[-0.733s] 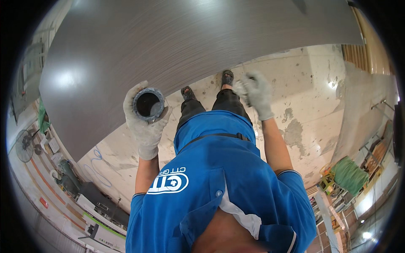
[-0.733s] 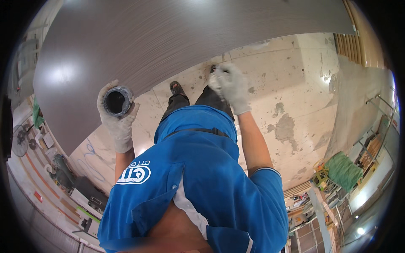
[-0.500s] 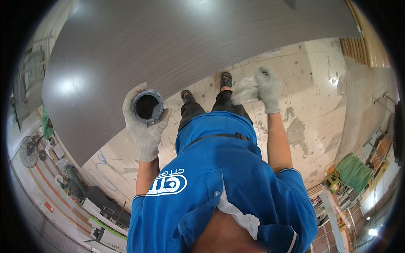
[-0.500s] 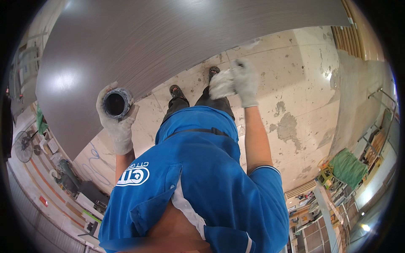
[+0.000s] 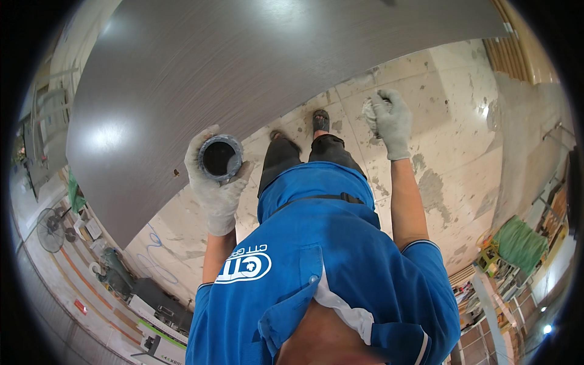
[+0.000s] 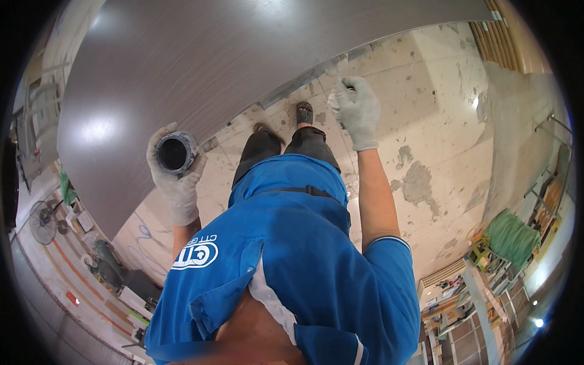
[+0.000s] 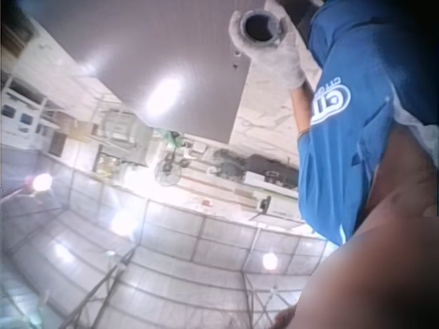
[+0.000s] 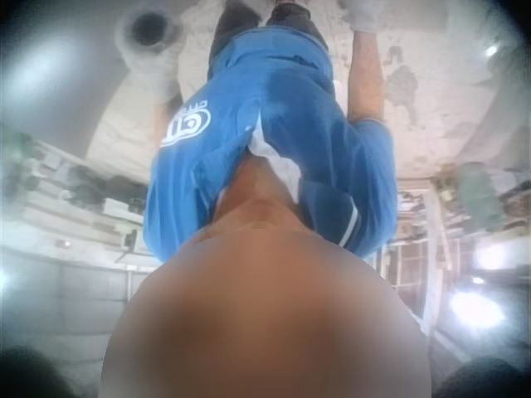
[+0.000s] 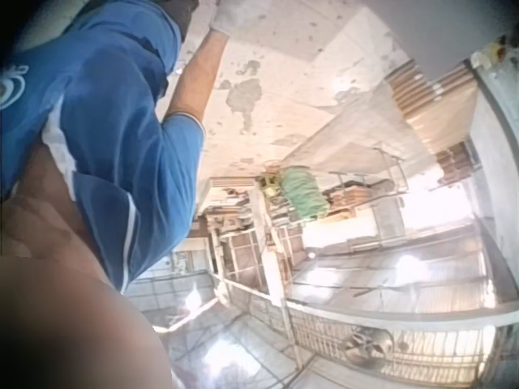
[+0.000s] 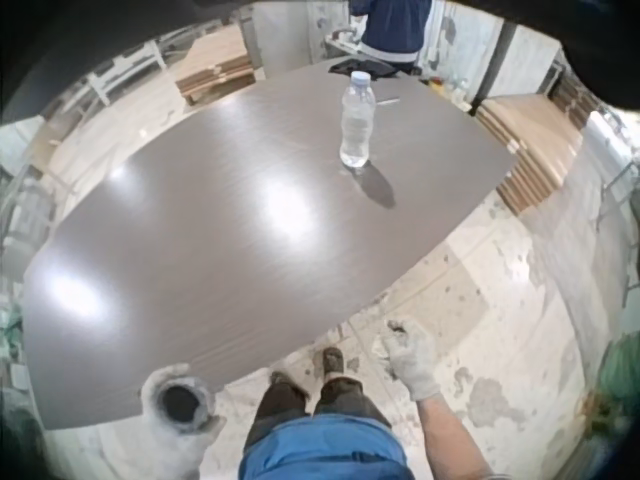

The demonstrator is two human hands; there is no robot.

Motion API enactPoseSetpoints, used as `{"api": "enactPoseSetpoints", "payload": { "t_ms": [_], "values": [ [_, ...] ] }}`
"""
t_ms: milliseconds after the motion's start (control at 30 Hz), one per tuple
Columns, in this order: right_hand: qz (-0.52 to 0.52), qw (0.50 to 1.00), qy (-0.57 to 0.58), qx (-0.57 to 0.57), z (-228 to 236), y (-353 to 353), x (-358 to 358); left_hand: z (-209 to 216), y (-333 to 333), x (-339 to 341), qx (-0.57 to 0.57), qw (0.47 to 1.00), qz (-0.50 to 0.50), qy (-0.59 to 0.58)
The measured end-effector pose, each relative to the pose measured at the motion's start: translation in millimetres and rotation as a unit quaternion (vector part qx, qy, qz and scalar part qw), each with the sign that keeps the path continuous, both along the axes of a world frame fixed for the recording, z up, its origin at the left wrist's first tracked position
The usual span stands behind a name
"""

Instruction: The person applies a dark sealant to the edges of a large flat panel using a small brush and container. They repeatedly dip the brush and run it along the panel's perimeter, then flip the panel to treat the opposite side.

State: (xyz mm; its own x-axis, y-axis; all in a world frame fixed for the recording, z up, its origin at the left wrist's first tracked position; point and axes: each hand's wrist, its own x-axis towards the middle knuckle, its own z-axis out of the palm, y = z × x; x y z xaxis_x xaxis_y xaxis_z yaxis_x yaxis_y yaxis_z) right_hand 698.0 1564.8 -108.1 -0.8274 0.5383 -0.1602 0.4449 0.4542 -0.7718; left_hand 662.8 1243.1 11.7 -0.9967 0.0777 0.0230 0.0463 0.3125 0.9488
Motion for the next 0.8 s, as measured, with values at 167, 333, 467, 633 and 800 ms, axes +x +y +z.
{"api": "enactPoseSetpoints", "payload": {
  "t_ms": [167,333,467,633,800],
  "values": [
    [0.126,0.991,0.015,-0.051,-13,-61,4,-5,-9,-9,-0.015,0.999,-0.040,0.025],
    [-0.009,0.999,-0.004,0.043,-20,-16,4,-8,-23,-13,-0.011,0.999,-0.037,0.021],
    [-0.108,0.993,-0.030,0.035,-8,30,14,-9,-29,-12,-0.022,0.999,-0.016,0.034],
    [0.084,0.995,0.038,0.034,-24,-2,17,-7,-24,-10,-0.017,0.999,-0.018,0.032],
    [-0.023,0.997,0.025,0.068,-27,47,-1,-1,-5,-9,0.029,1.000,0.004,0.007]
  ]
}}
